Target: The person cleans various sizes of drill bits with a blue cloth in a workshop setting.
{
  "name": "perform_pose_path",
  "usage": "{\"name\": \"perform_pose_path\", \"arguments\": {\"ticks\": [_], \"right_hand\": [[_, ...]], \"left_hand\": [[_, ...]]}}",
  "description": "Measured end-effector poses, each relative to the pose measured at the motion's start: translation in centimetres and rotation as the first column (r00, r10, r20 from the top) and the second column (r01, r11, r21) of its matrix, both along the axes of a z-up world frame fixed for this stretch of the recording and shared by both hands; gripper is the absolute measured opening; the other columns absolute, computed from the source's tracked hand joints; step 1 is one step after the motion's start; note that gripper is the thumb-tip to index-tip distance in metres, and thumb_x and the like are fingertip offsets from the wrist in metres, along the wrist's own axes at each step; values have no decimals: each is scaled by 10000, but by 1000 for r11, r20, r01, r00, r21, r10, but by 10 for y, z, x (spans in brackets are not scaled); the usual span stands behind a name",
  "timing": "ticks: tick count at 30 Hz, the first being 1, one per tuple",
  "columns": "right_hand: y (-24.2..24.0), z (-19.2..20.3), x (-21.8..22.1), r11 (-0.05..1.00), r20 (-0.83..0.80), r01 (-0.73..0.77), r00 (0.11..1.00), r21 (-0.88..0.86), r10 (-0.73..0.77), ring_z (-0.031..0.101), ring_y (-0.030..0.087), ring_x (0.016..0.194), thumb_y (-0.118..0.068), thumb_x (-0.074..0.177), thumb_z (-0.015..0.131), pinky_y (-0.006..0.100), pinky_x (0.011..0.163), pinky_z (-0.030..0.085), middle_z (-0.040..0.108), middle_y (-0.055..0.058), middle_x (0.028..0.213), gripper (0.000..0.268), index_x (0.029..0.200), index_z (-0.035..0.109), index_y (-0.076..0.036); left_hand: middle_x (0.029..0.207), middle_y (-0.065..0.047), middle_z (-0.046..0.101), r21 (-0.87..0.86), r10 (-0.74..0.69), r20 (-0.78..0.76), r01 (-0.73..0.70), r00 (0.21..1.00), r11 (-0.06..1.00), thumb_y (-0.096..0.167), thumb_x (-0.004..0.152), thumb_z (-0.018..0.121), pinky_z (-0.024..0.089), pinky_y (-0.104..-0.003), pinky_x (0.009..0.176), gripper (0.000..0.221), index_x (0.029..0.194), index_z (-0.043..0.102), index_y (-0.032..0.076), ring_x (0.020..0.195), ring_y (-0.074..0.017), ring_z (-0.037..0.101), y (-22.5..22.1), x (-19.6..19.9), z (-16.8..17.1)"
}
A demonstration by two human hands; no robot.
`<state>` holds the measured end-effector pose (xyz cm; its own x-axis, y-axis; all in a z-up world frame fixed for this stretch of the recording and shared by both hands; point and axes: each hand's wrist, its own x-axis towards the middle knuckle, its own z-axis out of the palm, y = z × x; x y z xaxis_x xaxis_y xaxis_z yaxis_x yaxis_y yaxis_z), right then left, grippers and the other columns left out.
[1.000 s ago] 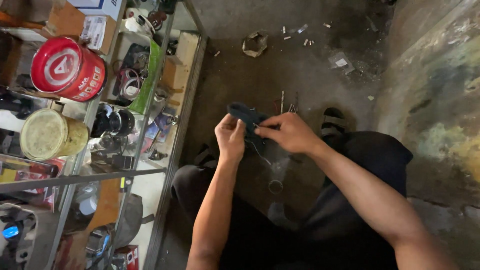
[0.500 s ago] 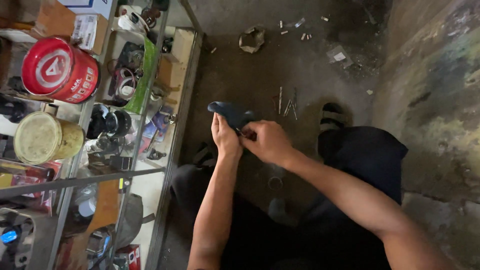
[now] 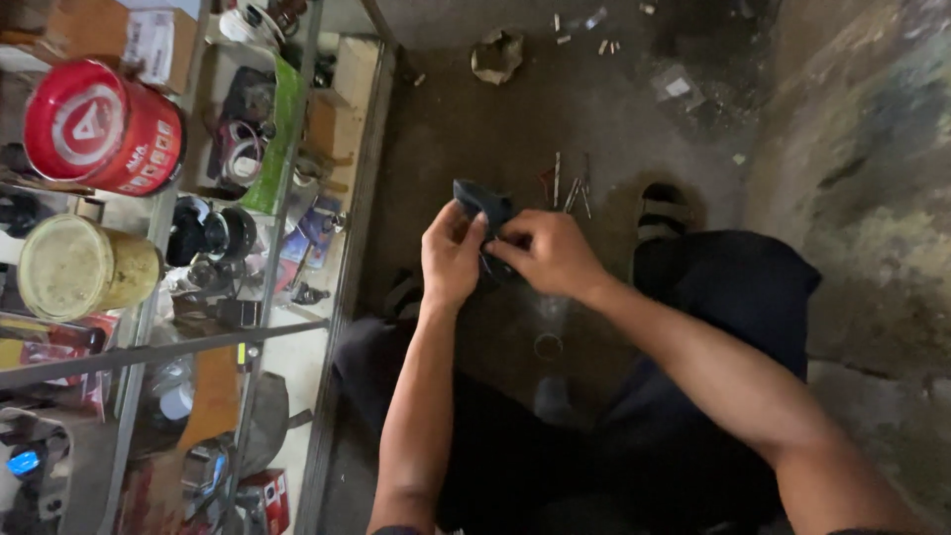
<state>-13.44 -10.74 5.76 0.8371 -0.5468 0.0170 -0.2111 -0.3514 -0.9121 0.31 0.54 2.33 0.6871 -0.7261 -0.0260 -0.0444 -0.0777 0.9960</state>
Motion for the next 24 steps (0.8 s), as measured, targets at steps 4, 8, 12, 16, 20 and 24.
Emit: {"name": "perform_pose_path", "arguments": {"ticks": [4,8,12,16,20,24], "right_hand": [[0,-5,-1,997,51,-34,998,-66,38,732,291,749,-229,837,815,398,663,561,741,150,871,229,923,771,-21],[1,7,-1,990,101,-82,990,-113,94,735,308,789,-199,846,806,397,688,566,746,156,897,212,947,770,-15],[-10,9,0,993,38,-105,993,-60,108,745,271,757,-250,862,809,374,675,574,749,136,913,255,984,776,-29],[-18,12,-3,990,27,-121,992,-70,123,738,253,740,-279,870,820,365,663,568,750,123,907,278,1002,788,-38],[-22,22,-6,983,13,-118,993,-143,121,718,238,710,-292,889,819,362,651,551,743,102,881,263,999,805,-53],[-20,23,-7,983,-17,-125,992,-135,124,704,222,676,-313,893,812,365,626,545,731,76,838,262,996,813,-73]], "left_hand": [[1036,-80,741,-20,94,312,-93,945,995,97,1061,559,545,-258,843,216,1224,632,-24,935,-95,675,-3,-8,3],[820,-66,648,90,172,265,-202,949,975,154,1143,492,477,-308,675,252,998,623,-5,722,-109,561,-8,-4,-2],[875,-1,597,-159,202,43,-193,978,968,91,1149,506,451,-282,692,198,1002,606,6,785,-87,510,-8,-1,-25],[1045,102,674,-142,320,-127,-336,939,931,32,933,530,509,-156,827,240,1145,630,82,946,5,638,-19,-17,39],[934,-3,678,-265,269,17,-255,963,930,-5,1038,627,498,-216,752,29,1045,607,14,839,-60,619,-3,0,-14],[861,-16,707,-220,380,9,-369,925,903,-53,965,690,492,-229,704,40,953,709,-19,775,-75,621,-2,7,-15]]}}
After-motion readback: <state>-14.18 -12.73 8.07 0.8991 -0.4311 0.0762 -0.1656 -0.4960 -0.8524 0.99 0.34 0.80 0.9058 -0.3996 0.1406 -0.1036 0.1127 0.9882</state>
